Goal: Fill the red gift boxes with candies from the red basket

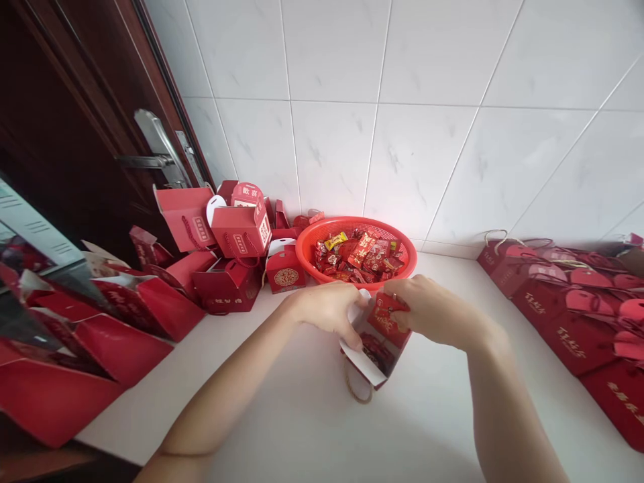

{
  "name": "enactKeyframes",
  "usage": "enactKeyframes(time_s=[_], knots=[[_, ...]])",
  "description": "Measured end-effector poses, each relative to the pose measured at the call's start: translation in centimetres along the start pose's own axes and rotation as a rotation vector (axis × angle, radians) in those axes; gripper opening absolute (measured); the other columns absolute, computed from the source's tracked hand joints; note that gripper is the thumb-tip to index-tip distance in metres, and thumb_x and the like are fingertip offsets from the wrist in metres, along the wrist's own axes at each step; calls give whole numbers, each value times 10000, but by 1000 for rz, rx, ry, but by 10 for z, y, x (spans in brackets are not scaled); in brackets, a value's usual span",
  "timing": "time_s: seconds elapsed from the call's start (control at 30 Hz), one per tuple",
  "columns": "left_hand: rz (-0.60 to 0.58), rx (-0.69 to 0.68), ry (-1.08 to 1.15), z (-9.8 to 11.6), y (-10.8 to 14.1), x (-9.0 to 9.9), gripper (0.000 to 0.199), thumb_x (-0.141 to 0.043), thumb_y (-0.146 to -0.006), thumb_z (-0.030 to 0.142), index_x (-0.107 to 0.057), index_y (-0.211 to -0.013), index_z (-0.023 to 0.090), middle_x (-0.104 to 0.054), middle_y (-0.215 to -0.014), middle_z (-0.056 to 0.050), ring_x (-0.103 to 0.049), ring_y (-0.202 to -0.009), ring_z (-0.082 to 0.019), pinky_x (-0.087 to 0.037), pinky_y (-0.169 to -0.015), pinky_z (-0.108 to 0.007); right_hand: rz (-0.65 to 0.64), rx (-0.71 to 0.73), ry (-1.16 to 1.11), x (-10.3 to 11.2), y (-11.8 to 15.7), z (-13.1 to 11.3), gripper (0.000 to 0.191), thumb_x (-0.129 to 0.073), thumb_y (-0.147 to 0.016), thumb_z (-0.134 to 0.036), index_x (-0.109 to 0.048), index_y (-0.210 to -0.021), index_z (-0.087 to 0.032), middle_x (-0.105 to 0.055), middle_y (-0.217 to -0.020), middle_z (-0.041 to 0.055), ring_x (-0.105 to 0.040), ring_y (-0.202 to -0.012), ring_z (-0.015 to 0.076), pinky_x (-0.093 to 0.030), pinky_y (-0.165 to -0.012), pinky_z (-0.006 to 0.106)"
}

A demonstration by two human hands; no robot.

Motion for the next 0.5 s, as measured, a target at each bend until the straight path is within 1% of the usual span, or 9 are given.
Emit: enactKeyframes(time_s=[0.03,0.1,0.17,0.23,0.33,0.43,0.5], knots=[[-21,15,12,-2,-1,1,402,-802,-597,353,-706,-961,211,-584,-689,55,-547,-657,-154,-360,-593,-249,4,10,24,-2,-2,0,188,-534,-773,-46,-474,-697,-207,-545,-669,-4,-456,-570,129,-242,-497,279],[-55,27,38,-4,-4,3,392,-807,-585,339,-702,-938,207,-573,-683,63,-537,-649,-142,-353,-583,-240,-17,75,7,-5,-5,-3,186,-537,-775,-49,-474,-700,-207,-542,-665,-11,-454,-573,126,-245,-505,277],[-71,34,30,-6,-6,3,353,-815,-575,348,-685,-864,194,-551,-657,62,-519,-626,-136,-341,-561,-240,-43,118,-25,-8,-7,-6,143,-554,-787,-78,-520,-759,-213,-562,-692,-15,-471,-584,127,-251,-516,274],[-73,47,-9,-7,-6,3,346,-812,-583,388,-666,-824,187,-515,-627,59,-490,-597,-134,-316,-535,-248,-64,78,-4,-10,-9,-5,142,-567,-786,-90,-568,-847,-219,-599,-748,-7,-508,-608,134,-258,-529,273],[-55,43,-58,-7,-6,3,375,-796,-605,419,-671,-875,191,-486,-636,58,-459,-590,-131,-294,-527,-250,-91,-5,55,-14,-13,0,204,-569,-779,-82,-602,-925,-220,-648,-831,14,-562,-648,148,-267,-541,275],[-56,15,-65,-6,-6,2,419,-799,-606,410,-694,-953,200,-520,-690,55,-477,-623,-131,-309,-546,-239,-95,6,86,-16,-15,0,208,-564,-787,-82,-615,-934,-220,-665,-861,21,-579,-676,158,-278,-547,278],[-61,8,-59,-6,-6,2,458,-804,-611,393,-704,-1016,206,-562,-739,52,-496,-648,-132,-322,-556,-234,-108,3,130,-16,-14,-3,206,-562,-783,-72,-623,-918,-214,-662,-841,26,-578,-680,166,-276,-548,283]])
Point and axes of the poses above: each hand's wrist, its own y-axis away from the middle knuckle, its own x-axis out of the back of the hand, z = x × y, the point moved 3 cm from there along -y, towards the middle knuckle
